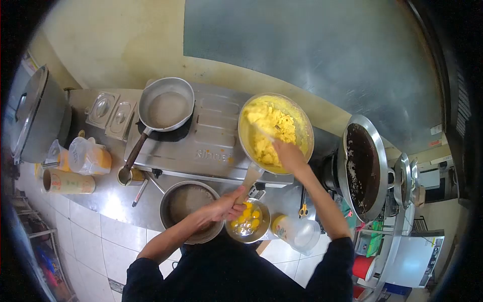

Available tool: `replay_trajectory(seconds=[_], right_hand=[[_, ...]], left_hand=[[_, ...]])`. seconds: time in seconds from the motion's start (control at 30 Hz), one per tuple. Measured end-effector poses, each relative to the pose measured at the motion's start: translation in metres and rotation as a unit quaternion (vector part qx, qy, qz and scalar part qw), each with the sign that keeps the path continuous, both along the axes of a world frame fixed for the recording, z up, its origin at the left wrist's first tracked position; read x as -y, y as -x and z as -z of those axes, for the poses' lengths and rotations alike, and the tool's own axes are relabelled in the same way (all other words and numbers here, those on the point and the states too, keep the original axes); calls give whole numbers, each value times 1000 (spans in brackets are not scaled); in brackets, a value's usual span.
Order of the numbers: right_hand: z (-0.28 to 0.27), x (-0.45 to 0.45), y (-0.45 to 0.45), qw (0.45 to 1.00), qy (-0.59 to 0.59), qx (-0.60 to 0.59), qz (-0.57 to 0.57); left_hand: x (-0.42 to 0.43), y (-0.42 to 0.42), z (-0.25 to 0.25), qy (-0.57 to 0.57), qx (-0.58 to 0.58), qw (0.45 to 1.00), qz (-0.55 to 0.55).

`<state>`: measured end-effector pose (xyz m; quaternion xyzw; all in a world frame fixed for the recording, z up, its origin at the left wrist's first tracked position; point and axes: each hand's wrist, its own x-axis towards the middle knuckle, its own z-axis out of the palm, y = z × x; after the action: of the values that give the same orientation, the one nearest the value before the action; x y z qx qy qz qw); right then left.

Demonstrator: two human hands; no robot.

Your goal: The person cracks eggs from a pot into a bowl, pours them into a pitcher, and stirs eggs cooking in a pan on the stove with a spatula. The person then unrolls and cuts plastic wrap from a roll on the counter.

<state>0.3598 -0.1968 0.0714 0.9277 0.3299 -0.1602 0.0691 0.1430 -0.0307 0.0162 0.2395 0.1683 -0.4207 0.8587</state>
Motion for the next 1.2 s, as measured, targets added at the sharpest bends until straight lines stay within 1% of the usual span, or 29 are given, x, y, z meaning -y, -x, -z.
replay_trajectory(seconds=[0.03,0.07,0.1,0.13,0.17,0.2,0.27,0.3,0.33,0.37,0.4,0.43,0.47,0.5,0.57,0.6,0.63,0.67,0.7,0.73,0.8,0.83,0.9,0.97,1.0,1.07,1.13,1.2], right_hand=[[18,12,-22,990,-139,9,0],[27,24,-35,961,-276,18,1],[25,34,-38,961,-276,20,2],[23,43,-39,955,-286,-20,79],[22,49,-42,941,-294,-60,155],[15,57,-44,941,-294,-60,155],[1,70,-42,924,-268,-112,247],[2,70,-40,924,-267,-114,250],[4,68,-40,963,-229,56,129],[7,65,-39,967,-205,135,64],[8,61,-38,958,-178,223,5],[9,47,-29,970,-89,216,68],[11,37,-21,970,1,205,130],[15,33,-14,970,2,204,134],[22,33,3,978,100,160,91],[-7,38,17,985,55,161,6],[-46,35,30,985,58,162,8],[-85,30,42,990,75,112,-38],[-103,27,49,990,90,62,-85],[-95,26,58,990,92,63,-86],[-63,24,79,987,153,56,-10],[-48,27,71,987,152,54,-3],[-28,27,32,983,123,101,88],[-58,35,3,989,97,98,46],[-66,40,-1,989,98,98,46],[-75,49,-4,988,44,145,39],[-64,50,-17,983,66,158,62],[-38,55,-20,977,86,173,90]], left_hand=[[6,3,4,15,-5,1000,-18],[14,7,1,15,-5,1000,-16],[22,9,-4,-16,-2,999,-46],[26,11,-6,-47,0,996,-76],[26,11,-6,-47,2,996,-75],[27,11,-6,-36,5,996,-82],[30,13,-4,-20,3,996,-88],[28,12,-4,-20,7,997,-77],[24,10,-4,-21,13,997,-66],[21,8,-5,-22,12,998,-64],[18,7,-6,-18,4,998,-56],[15,7,-6,-16,-5,999,-47],[13,7,-5,-16,-7,999,-42],[10,6,-3,-4,2,999,-48],[5,5,-2,9,10,999,-52],[5,6,-3,1,17,998,-58],[5,6,-4,-7,26,998,-64],[5,6,-3,-5,28,998,-63],[4,5,-3,9,23,998,-62],[4,5,-2,23,17,998,-62],[6,6,-1,18,12,998,-64],[7,6,-1,11,7,998,-61],[9,5,3,13,13,998,-56],[10,5,2,16,20,998,-55],[10,5,-2,6,18,998,-59],[12,6,-4,-2,13,998,-64],[12,6,-2,10,8,997,-74],[11,4,-3,8,9,998,-68]])
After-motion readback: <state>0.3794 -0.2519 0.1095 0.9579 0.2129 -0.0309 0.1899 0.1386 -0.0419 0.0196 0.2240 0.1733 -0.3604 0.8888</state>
